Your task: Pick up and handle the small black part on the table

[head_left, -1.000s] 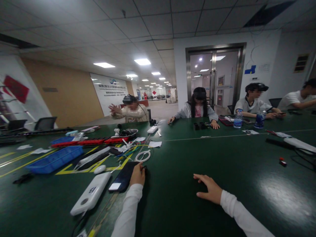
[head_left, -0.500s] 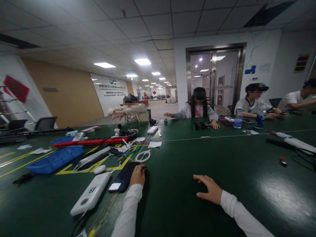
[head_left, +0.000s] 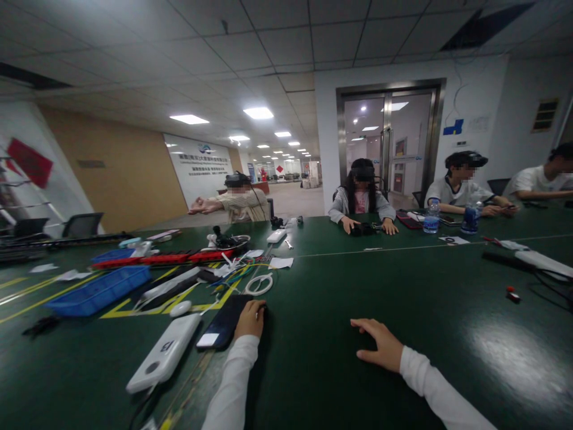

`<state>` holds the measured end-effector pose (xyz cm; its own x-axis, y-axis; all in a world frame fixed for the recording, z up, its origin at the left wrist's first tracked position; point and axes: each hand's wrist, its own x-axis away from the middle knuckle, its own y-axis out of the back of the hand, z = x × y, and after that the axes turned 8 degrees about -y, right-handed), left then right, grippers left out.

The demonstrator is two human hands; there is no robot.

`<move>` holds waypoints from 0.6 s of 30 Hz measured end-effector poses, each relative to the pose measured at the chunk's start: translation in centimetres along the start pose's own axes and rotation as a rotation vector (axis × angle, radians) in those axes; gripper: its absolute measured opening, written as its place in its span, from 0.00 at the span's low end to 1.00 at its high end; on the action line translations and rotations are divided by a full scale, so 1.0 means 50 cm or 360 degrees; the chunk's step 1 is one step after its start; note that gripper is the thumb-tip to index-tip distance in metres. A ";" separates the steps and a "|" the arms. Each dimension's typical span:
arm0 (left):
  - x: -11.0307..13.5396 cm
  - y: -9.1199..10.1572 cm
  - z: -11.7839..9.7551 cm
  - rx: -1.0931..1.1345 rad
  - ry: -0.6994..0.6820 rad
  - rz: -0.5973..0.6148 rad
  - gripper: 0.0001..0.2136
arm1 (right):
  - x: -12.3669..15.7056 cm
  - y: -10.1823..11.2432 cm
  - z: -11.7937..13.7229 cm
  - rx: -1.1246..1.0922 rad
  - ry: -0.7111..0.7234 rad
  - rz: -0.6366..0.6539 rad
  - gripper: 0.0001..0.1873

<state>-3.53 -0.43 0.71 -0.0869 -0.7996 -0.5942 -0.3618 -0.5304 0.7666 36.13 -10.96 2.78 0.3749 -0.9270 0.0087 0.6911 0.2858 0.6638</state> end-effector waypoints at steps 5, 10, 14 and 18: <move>0.000 0.005 -0.007 -0.0027 -0.0007 0.0020 0.12 | 0.000 0.001 0.005 -0.0002 -0.0017 0.0008 0.31; 0.002 0.005 -0.006 -0.0051 0.0032 0.0083 0.14 | -0.003 -0.003 -0.002 0.0001 0.0010 -0.0022 0.31; 0.003 0.004 -0.005 -0.0085 -0.0003 0.0132 0.13 | -0.004 -0.005 -0.008 -0.0029 0.0003 -0.0035 0.30; 0.003 0.008 -0.010 -0.0109 -0.0065 0.0138 0.13 | -0.012 -0.010 -0.014 0.0017 0.0007 -0.0022 0.31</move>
<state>-3.22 -0.89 1.06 -0.1532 -0.8319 -0.5333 -0.2872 -0.4789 0.8296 35.99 -10.37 1.93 0.3681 -0.9298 -0.0036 0.6896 0.2705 0.6717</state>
